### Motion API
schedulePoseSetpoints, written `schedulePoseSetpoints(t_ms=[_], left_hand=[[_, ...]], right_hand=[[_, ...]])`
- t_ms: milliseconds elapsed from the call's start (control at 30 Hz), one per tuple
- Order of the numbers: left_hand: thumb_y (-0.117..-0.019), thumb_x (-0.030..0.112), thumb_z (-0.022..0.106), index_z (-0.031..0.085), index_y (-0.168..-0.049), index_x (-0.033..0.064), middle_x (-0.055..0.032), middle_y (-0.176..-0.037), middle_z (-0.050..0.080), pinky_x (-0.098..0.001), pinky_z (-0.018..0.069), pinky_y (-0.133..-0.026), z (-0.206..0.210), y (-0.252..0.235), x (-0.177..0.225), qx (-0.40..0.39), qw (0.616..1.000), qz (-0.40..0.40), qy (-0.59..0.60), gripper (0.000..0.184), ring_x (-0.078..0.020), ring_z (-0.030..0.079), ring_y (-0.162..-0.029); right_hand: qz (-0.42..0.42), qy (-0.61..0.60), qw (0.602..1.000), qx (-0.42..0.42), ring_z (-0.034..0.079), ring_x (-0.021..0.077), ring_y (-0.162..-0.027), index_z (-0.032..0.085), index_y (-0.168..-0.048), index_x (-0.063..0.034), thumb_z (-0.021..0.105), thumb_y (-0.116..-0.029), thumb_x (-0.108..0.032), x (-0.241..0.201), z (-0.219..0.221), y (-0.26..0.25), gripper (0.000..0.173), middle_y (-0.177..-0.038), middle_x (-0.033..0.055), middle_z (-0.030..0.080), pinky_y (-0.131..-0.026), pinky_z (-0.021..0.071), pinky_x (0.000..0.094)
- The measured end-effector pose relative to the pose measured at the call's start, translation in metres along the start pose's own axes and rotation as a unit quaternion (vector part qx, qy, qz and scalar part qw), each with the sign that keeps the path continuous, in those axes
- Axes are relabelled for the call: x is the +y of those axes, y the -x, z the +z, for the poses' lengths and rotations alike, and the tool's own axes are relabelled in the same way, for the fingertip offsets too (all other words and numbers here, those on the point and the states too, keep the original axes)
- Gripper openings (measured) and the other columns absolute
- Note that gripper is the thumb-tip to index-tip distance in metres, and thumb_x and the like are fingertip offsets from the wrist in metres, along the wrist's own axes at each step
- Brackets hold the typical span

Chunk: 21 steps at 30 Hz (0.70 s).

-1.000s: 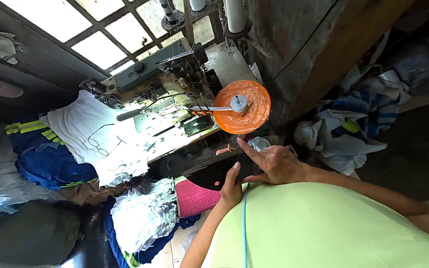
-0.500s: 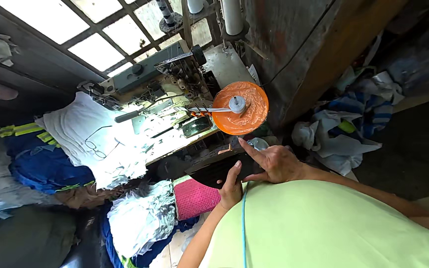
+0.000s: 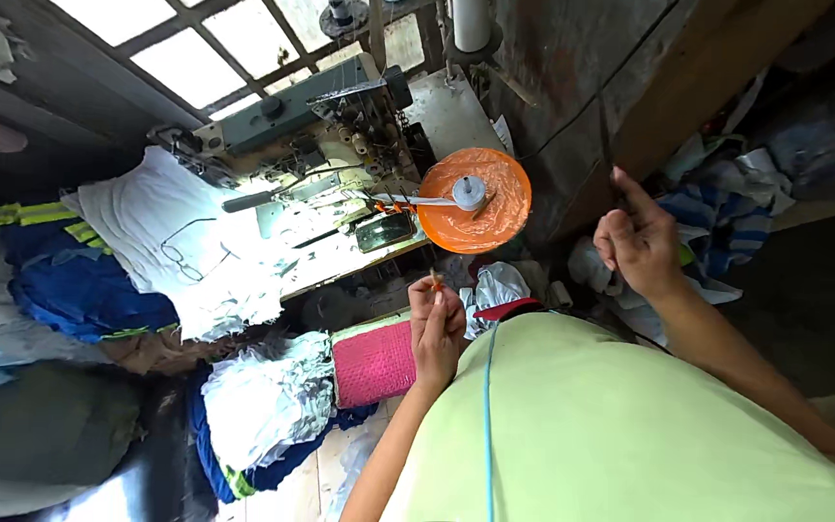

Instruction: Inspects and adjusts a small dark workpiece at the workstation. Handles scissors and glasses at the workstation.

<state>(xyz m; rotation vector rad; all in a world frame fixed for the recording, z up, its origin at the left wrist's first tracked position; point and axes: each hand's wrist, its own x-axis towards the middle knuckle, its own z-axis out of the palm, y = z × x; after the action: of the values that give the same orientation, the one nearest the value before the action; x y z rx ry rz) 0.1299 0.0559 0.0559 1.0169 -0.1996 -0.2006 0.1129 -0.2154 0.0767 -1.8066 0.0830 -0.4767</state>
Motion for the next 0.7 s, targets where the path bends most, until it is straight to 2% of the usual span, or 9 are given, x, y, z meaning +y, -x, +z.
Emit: schedulePoseSetpoints(t_ms=[100, 200, 367, 467, 567, 633, 700], left_hand=[[-0.1046, 0.004, 0.026, 0.049, -0.123, 0.0102, 0.0097, -0.072, 0.053, -0.0118, 0.0369, -0.050, 0.003, -0.006, 0.001, -0.004, 1.000, -0.017, 0.012, 0.030, 0.0033, 0.044, -0.056], [-0.1054, 0.004, 0.028, 0.054, -0.127, 0.0086, 0.0071, -0.075, 0.056, -0.0124, 0.0395, -0.052, 0.004, -0.009, 0.003, 0.002, 0.996, -0.059, 0.064, 0.034, 0.0016, 0.048, -0.058], [-0.1049, 0.002, 0.030, 0.058, -0.119, 0.0086, 0.0048, -0.075, 0.059, -0.0130, 0.0412, -0.052, 0.006, -0.011, 0.000, 0.019, 0.986, -0.104, 0.126, 0.032, 0.0005, 0.051, -0.058], [-0.1042, 0.004, 0.037, 0.061, -0.116, 0.0094, 0.0050, -0.077, 0.061, -0.0137, 0.0411, -0.052, 0.003, -0.011, -0.004, -0.002, 0.988, -0.092, 0.121, 0.027, 0.0007, 0.051, -0.059], [-0.1048, 0.008, 0.044, 0.064, -0.114, 0.0115, 0.0066, -0.085, 0.063, -0.0151, 0.0430, -0.059, 0.002, -0.014, -0.004, -0.051, 0.996, -0.043, 0.057, 0.023, 0.0014, 0.053, -0.066], [-0.1047, 0.007, 0.044, 0.064, -0.115, 0.0092, 0.0058, -0.090, 0.065, -0.0168, 0.0475, -0.067, 0.003, -0.016, -0.001, -0.075, 0.997, -0.011, 0.018, 0.022, 0.0005, 0.056, -0.074], [-0.1051, 0.008, 0.047, 0.065, -0.115, 0.0100, 0.0051, -0.093, 0.067, -0.0189, 0.0509, -0.072, 0.005, -0.018, 0.001, -0.090, 0.996, 0.021, -0.001, 0.021, -0.0008, 0.060, -0.078]], right_hand=[[0.017, -0.024, 0.998, -0.062, 0.045, -0.0044, -0.047, 0.030, -0.153, 0.0045, 0.050, -0.1037, -0.037, 0.009, 0.007, 0.001, 0.068, -0.062, -0.0117, 0.049, -0.045, 0.0424, 0.0130], [0.043, -0.054, 0.992, -0.105, 0.046, -0.0041, -0.048, 0.032, -0.153, 0.0026, 0.049, -0.1038, -0.035, 0.017, 0.015, 0.010, 0.064, -0.060, -0.0124, 0.048, -0.047, 0.0433, 0.0137], [0.103, -0.125, 0.978, -0.135, 0.047, -0.0043, -0.047, 0.035, -0.152, -0.0007, 0.047, -0.1048, -0.034, 0.015, 0.027, 0.015, 0.059, -0.061, -0.0140, 0.050, -0.046, 0.0425, 0.0111], [0.129, -0.174, 0.964, -0.155, 0.046, -0.0042, -0.046, 0.036, -0.152, -0.0049, 0.044, -0.1061, -0.042, 0.010, 0.027, 0.015, 0.059, -0.061, -0.0143, 0.051, -0.045, 0.0412, 0.0105], [0.100, -0.198, 0.956, -0.191, 0.046, -0.0063, -0.049, 0.039, -0.152, -0.0089, 0.047, -0.1031, -0.055, 0.006, 0.026, 0.017, 0.068, -0.064, -0.0166, 0.052, -0.047, 0.0417, 0.0100], [0.054, -0.158, 0.961, -0.220, 0.048, -0.0081, -0.053, 0.041, -0.150, -0.0069, 0.052, -0.1000, -0.057, -0.001, 0.028, 0.018, 0.072, -0.067, -0.0161, 0.053, -0.050, 0.0441, 0.0106], [-0.018, -0.088, 0.967, -0.240, 0.050, -0.0074, -0.059, 0.045, -0.147, -0.0006, 0.058, -0.0986, -0.053, -0.009, 0.033, 0.018, 0.072, -0.073, -0.0079, 0.057, -0.055, 0.0469, 0.0126]])
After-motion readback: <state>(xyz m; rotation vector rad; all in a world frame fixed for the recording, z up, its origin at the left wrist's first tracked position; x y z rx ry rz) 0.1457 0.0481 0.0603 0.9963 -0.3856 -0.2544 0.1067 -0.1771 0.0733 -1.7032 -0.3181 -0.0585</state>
